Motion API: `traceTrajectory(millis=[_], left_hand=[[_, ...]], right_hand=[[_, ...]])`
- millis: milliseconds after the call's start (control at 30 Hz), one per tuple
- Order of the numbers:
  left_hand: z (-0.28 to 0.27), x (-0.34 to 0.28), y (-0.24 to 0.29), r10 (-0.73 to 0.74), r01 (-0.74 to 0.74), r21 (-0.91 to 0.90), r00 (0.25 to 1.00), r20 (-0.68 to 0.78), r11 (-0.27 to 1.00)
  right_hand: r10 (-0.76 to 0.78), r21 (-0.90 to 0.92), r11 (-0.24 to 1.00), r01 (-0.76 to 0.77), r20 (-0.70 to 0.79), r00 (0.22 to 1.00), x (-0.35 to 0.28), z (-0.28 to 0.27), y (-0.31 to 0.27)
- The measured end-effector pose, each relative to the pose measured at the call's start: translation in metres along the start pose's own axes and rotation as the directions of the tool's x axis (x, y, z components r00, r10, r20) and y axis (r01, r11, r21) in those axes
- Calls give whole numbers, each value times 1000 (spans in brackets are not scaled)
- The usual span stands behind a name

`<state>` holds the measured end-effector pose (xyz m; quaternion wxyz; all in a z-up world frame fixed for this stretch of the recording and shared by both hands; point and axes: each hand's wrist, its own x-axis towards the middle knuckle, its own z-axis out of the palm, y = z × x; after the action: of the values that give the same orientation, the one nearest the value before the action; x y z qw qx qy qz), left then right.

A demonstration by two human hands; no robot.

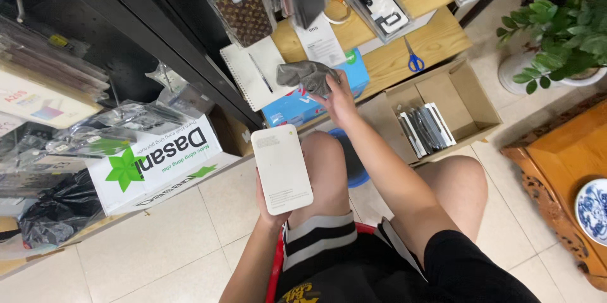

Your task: The person wipes the front and back of a white phone case and its clear packaging with a cloth by hand.

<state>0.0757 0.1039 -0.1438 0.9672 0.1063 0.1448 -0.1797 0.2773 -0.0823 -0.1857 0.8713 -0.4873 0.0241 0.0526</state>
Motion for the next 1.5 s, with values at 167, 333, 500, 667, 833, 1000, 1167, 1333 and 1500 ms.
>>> traceTrajectory(millis=[167, 333, 500, 667, 833, 1000, 1167, 1333, 1500], left_hand=[[28, 1, -12, 78, -59, 124, 984, -159, 991], [49, 6, -36, 166, -57, 307, 925, -342, 950], [38, 39, -87, 140, -54, 343, 963, -231, 938], [40, 19, -141, 127, -96, 408, 991, -51, 908], [7, 3, -153, 107, -207, 586, 974, 201, 783], [-24, -7, -154, 43, -373, 695, 896, 443, 615], [-10, -25, -168, -58, -515, 717, 792, 607, 469], [57, -57, -177, -55, -495, 627, 757, 651, 602], [-1, -20, -166, -16, -582, 656, 742, 670, 481]], right_hand=[[213, 289, 946, -147, -210, 954, -79, -23, -33], [122, 378, 924, 50, -419, 900, -180, -67, -55], [-465, -630, 706, 322, -70, 882, -281, -38, -79], [-481, -782, 305, 543, 366, 797, -322, 12, -91], [-548, -769, 304, 563, 342, 763, -335, 24, -115], [-606, -664, 486, 568, 211, 767, -350, 70, -136], [-680, -746, 272, 607, 297, 670, -320, 23, -142], [-692, -739, 358, 571, 201, 694, -312, 20, -164], [-659, -737, 334, 587, 263, 705, -335, 12, -116]])
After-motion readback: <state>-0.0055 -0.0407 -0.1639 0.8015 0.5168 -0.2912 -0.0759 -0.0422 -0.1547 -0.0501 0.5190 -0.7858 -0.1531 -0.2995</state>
